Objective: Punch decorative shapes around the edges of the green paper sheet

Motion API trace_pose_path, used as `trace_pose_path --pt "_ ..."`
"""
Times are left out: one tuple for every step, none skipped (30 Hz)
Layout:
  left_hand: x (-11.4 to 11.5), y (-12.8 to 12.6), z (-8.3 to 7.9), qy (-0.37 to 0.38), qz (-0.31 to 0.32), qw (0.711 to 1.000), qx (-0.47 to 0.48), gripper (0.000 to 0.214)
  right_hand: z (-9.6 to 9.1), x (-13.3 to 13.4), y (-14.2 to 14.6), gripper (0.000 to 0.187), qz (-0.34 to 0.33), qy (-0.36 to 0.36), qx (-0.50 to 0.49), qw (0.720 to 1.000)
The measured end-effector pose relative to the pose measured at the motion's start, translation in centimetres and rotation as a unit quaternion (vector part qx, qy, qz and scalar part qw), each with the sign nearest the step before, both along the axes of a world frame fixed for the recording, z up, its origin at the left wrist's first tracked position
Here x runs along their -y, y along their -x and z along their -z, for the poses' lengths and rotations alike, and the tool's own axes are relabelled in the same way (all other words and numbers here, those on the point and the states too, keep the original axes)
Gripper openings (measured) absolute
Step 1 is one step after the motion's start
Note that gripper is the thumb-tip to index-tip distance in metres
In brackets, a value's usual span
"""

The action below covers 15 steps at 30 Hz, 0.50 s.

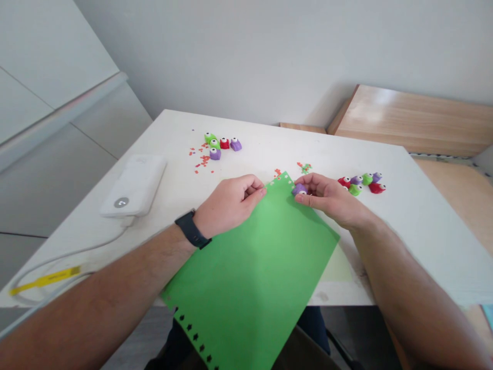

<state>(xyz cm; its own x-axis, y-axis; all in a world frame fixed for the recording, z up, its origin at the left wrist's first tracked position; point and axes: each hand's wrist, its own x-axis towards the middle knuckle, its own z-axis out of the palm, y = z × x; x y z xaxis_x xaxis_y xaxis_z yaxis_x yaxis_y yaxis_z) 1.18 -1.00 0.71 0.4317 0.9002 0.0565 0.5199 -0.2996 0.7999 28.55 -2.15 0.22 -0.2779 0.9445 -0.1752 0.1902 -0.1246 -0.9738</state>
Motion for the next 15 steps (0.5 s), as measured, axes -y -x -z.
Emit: trace_pose_path --pt "0.00 -0.01 0.00 0.001 -0.001 1.000 0.001 0.026 -0.06 0.02 -0.02 0.039 -0.002 -0.005 0.002 1.000" --pt "-0.01 -0.03 0.01 0.002 -0.001 1.000 0.002 0.026 -0.10 0.05 -0.05 0.038 -0.004 -0.010 0.003 1.000" --pt "-0.02 -0.05 0.03 0.003 -0.002 1.000 0.003 0.026 -0.14 0.07 -0.08 0.037 -0.005 -0.014 0.004 1.000" --pt "-0.04 -0.08 0.05 0.003 -0.002 1.000 0.003 0.026 -0.18 0.08 -0.11 0.036 -0.008 -0.016 0.006 1.000" --pt "-0.05 -0.11 0.07 0.003 -0.002 1.000 0.004 0.026 -0.20 0.10 -0.15 0.036 -0.013 -0.016 0.008 1.000" --pt "-0.06 -0.12 0.09 0.003 -0.001 1.000 0.005 0.026 -0.23 0.11 -0.17 0.036 -0.018 -0.013 0.012 1.000" --pt "-0.06 -0.13 0.10 0.004 0.000 1.000 0.005 0.026 -0.25 0.11 -0.19 0.037 -0.024 -0.006 0.016 1.000" --pt "-0.06 -0.13 0.10 0.004 0.001 1.000 0.006 0.026 -0.26 0.11 -0.19 0.038 -0.029 0.002 0.019 0.999" --pt "-0.06 -0.12 0.09 0.004 0.002 1.000 0.007 0.026 -0.27 0.10 -0.19 0.039 -0.032 0.009 0.022 0.999" --pt "-0.05 -0.11 0.08 0.005 0.002 1.000 0.007 0.025 -0.27 0.09 -0.17 0.039 -0.033 0.014 0.026 0.999" --pt "-0.04 -0.10 0.06 0.004 0.002 1.000 0.007 0.026 -0.26 0.06 -0.16 0.039 -0.032 0.017 0.029 0.999" --pt "-0.03 -0.08 0.05 0.004 0.001 1.000 0.006 0.026 -0.24 0.04 -0.14 0.039 -0.030 0.016 0.032 0.999" --pt "-0.02 -0.07 0.04 0.003 0.001 1.000 0.005 0.026 -0.21 0.01 -0.13 0.039 -0.028 0.013 0.034 0.999" --pt "-0.01 -0.06 0.03 0.003 0.001 1.000 0.005 0.025 -0.17 -0.02 -0.12 0.039 -0.027 0.010 0.036 0.999" --pt "-0.01 -0.05 0.03 0.003 0.001 1.000 0.005 0.025 -0.13 -0.04 -0.12 0.039 -0.025 0.006 0.036 0.999"
